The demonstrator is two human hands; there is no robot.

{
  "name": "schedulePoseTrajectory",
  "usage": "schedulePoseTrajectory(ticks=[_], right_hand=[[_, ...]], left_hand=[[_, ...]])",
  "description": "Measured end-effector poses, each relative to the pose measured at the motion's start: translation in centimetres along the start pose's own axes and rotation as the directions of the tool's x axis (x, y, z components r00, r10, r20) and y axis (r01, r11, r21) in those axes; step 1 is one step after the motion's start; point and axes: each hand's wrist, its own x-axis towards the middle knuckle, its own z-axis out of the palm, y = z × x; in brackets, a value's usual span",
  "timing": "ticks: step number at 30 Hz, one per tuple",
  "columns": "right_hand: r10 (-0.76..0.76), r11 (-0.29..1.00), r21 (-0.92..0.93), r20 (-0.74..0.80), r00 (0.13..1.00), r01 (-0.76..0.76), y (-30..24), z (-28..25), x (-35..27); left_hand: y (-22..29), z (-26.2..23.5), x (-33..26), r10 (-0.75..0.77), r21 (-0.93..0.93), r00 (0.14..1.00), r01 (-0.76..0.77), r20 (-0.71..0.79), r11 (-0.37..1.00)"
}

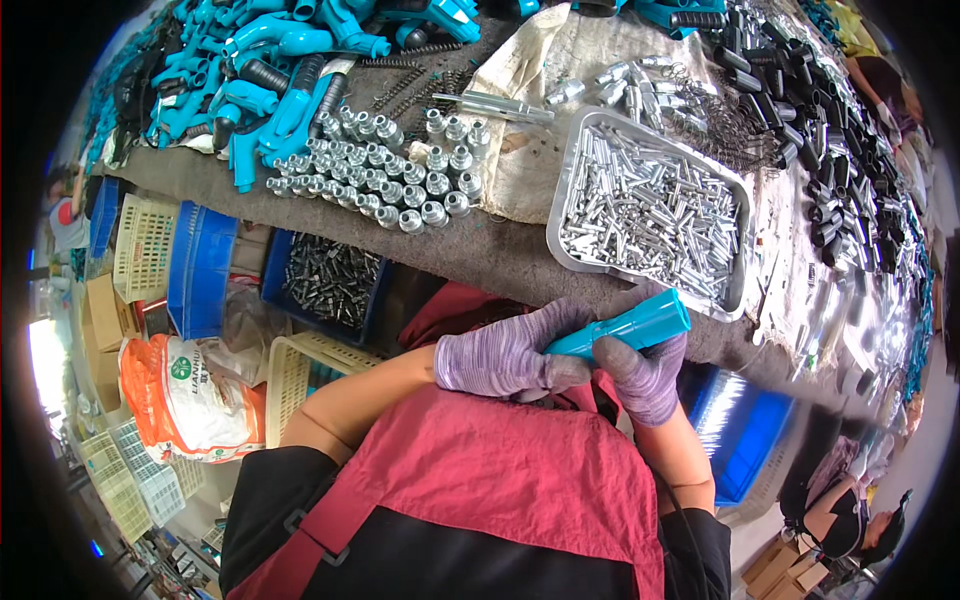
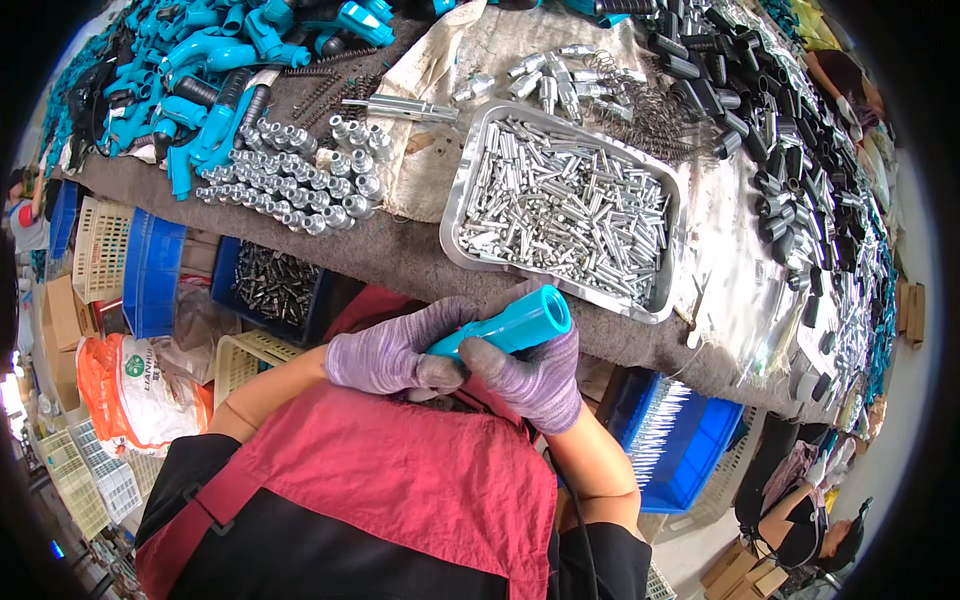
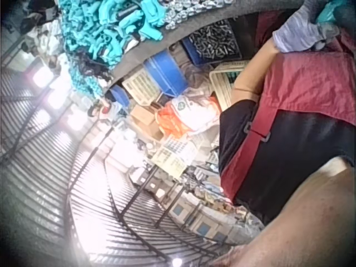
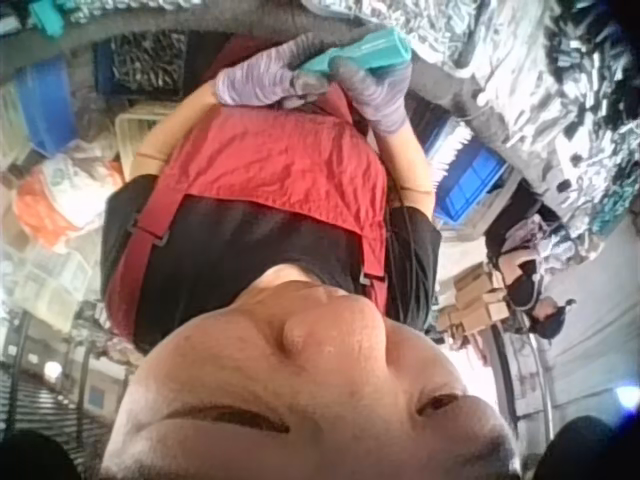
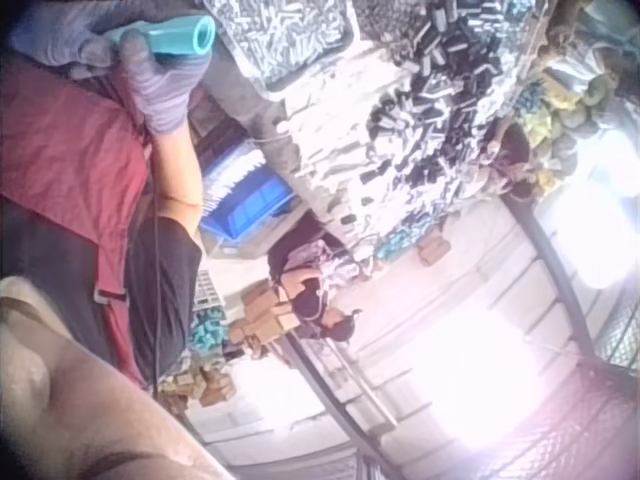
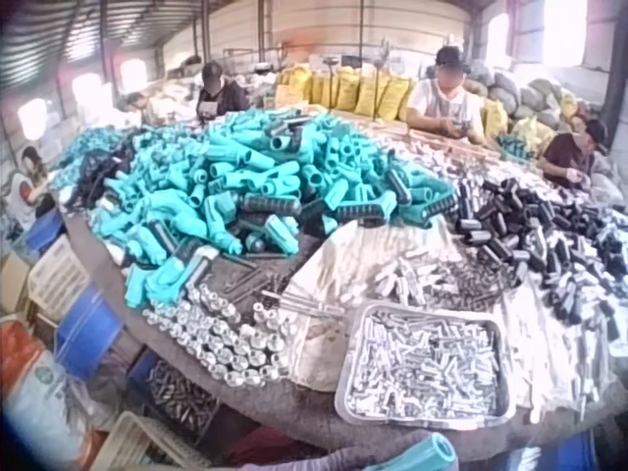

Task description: The person assembles tools by inserting metal pins and springs into metal cylinders, fitting plastic handles and sleeves over them, and screwing metal fittings onto the ends. The person then places the assembled tools into a basket.

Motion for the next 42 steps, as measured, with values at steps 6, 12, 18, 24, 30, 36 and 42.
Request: schedulePoseTrajectory(ticks=[6, 12, 18, 24, 30, 36, 42], right_hand=[[0.022, 0.998, 0.063, -0.065, 0.998, -0.018, 0.2, 1.0, 1.1], [0.122, 0.967, 0.223, 0.025, 0.992, -0.125, 0.6, 0.5, 1.5], [-0.054, 0.899, -0.409, 0.248, 0.967, 0.155, -2.4, -1.9, 5.1], [-0.216, 0.079, -0.922, 0.356, 0.909, 0.380, -0.7, -4.7, 8.7], [-0.460, 0.181, -0.950, 0.147, 0.875, 0.255, -2.6, -10.1, 9.1], [-0.385, -0.097, -0.953, -0.230, 0.894, -0.287, -3.0, -17.4, 8.8], [-0.445, 0.009, -0.969, 0.219, 0.869, 0.248, -1.6, -9.0, 8.9]], left_hand=[[-1.7, -0.8, 1.4, 0.678, 0.882, 0.734, -0.290, -0.044, 0.372], [1.6, 0.3, -0.5, -0.027, -0.134, 1.000, 0.027, 0.005, 0.991], [0.5, -1.7, -0.1, 0.749, 0.906, 0.634, -0.177, -0.194, 0.385], [1.0, -2.6, -0.8, 0.750, 0.909, 0.602, -0.090, -0.275, 0.406], [0.6, -3.3, -1.2, 0.825, 0.951, 0.554, -0.184, -0.107, 0.247], [-0.5, -3.7, -1.9, 0.668, 0.674, 0.648, -0.311, -0.366, 0.670], [-0.5, -3.5, -1.5, 0.605, 0.521, 0.695, -0.375, -0.389, 0.767]])
